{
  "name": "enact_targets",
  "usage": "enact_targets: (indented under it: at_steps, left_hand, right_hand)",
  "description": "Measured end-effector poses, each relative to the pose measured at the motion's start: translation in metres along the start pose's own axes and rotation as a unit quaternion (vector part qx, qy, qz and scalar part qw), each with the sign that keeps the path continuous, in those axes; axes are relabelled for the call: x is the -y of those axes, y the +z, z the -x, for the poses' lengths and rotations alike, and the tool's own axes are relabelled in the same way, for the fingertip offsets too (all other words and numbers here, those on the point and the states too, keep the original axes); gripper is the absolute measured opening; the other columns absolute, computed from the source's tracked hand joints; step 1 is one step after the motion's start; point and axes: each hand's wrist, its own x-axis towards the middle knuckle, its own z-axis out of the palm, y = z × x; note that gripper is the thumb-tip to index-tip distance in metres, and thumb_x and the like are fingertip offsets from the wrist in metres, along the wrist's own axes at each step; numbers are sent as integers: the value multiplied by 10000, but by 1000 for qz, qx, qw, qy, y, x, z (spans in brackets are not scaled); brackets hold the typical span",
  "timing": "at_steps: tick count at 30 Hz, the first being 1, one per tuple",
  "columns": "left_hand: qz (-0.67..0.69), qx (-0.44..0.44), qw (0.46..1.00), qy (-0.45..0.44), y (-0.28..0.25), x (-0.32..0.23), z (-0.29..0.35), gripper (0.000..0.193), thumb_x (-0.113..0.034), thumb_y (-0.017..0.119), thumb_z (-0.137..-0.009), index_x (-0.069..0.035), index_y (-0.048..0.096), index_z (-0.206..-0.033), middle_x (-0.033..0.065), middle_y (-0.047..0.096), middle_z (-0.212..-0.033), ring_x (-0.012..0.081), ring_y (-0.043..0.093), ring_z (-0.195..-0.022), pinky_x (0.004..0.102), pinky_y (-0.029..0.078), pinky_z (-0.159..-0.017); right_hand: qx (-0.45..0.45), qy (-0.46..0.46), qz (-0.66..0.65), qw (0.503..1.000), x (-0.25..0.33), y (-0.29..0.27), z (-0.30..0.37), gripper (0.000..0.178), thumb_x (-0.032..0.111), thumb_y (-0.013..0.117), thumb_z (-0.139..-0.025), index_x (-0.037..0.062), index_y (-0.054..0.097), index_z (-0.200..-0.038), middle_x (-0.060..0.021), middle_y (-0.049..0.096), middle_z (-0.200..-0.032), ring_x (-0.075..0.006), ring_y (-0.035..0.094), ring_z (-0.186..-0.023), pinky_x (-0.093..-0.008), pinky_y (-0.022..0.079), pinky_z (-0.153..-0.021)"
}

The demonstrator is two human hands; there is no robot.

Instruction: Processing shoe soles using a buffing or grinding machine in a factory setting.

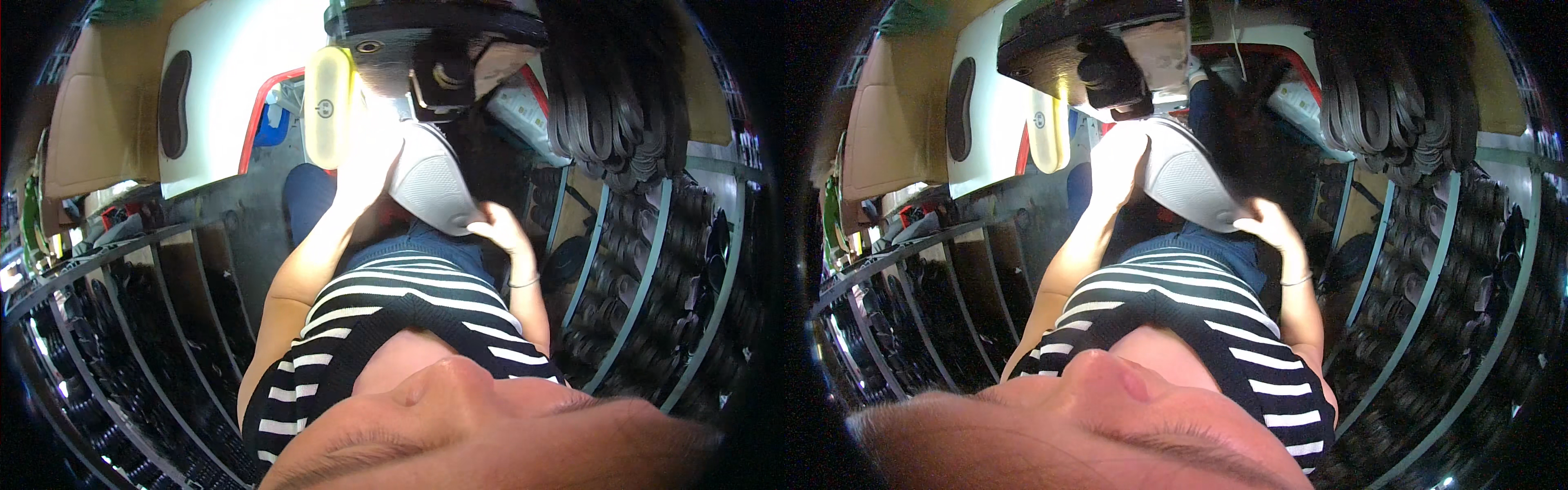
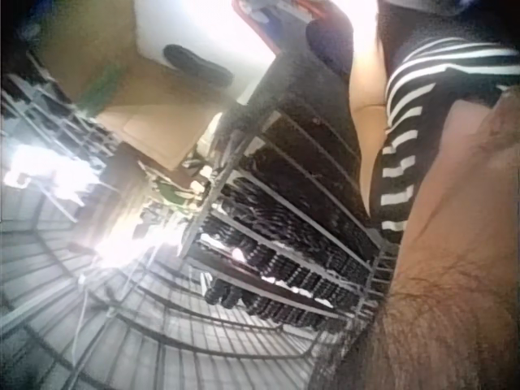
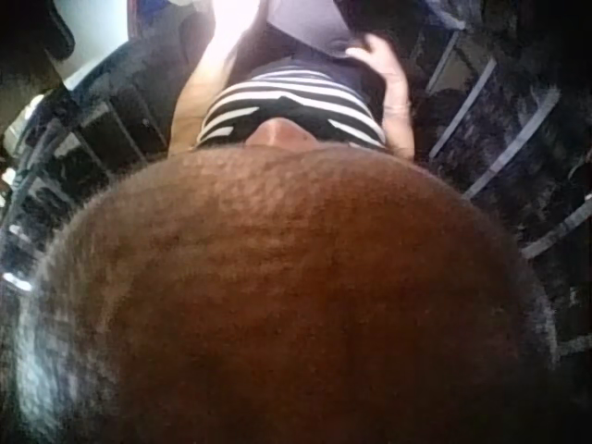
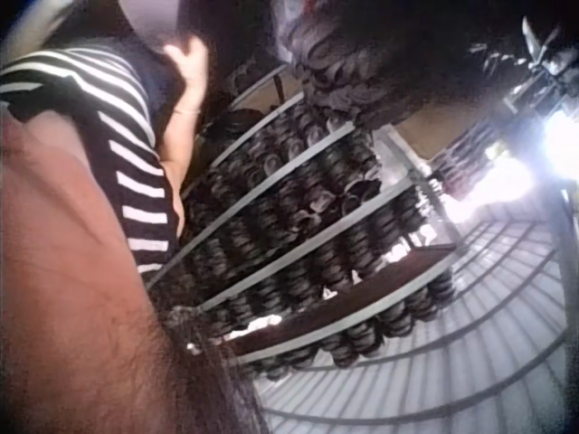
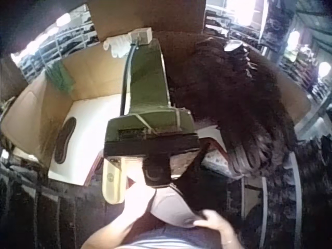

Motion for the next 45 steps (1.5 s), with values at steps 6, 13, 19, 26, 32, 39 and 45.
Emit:
enact_targets:
  at_steps: [6,13,19,26,32,39,45]
  left_hand:
    - [-100,-6,980,171,6,24,7,176,-55,605,-733,-12,598,-904,157,610,-870,323,603,-792,382,498,-712]
    - [233,72,967,-76,-9,22,16,257,-108,537,-876,17,559,-1098,103,607,-991,182,599,-840,315,488,-741]
    - [490,124,841,-192,-32,37,33,259,-100,532,-887,89,538,-1063,145,626,-969,229,630,-813,303,510,-739]
    - [462,61,867,-177,-77,68,37,375,-127,507,-889,93,456,-1189,145,568,-1121,196,579,-998,319,459,-876]
    - [420,32,887,-188,-116,101,31,280,-75,449,-916,58,474,-1161,102,591,-1042,156,597,-893,284,498,-765]
    - [407,185,841,-303,-123,140,67,408,-142,618,-825,64,484,-1151,105,601,-1037,162,606,-872,302,517,-753]
    - [220,390,881,-153,-61,79,40,447,-173,639,-807,5,519,-1200,69,614,-1014,176,553,-955,285,407,-903]
  right_hand:
    - [-236,-126,-121,956,22,-91,1,288,103,664,-757,25,556,-1012,47,501,-839,-56,452,-782,-211,391,-721]
    - [-262,-244,-160,920,106,-122,-37,288,151,643,-806,8,582,-1048,-12,583,-933,-108,514,-870,-237,387,-817]
    - [-243,-286,-85,923,167,-99,-54,262,126,629,-809,-1,590,-1034,-26,595,-898,-102,524,-825,-225,401,-787]
    - [-226,-273,97,930,187,-51,-53,249,111,670,-786,15,611,-1007,-20,604,-875,-78,522,-737,-217,436,-670]
    - [-207,-279,115,931,204,11,-39,224,36,614,-819,-27,581,-1031,-57,627,-889,-86,572,-775,-225,477,-706]
    - [-167,-315,208,911,219,24,-47,138,95,634,-795,-24,624,-864,-114,618,-739,-135,582,-635,-271,469,-583]
    - [-88,-348,424,831,222,20,-72,152,142,628,-785,-9,630,-800,-127,619,-674,-219,620,-601,-296,489,-568]
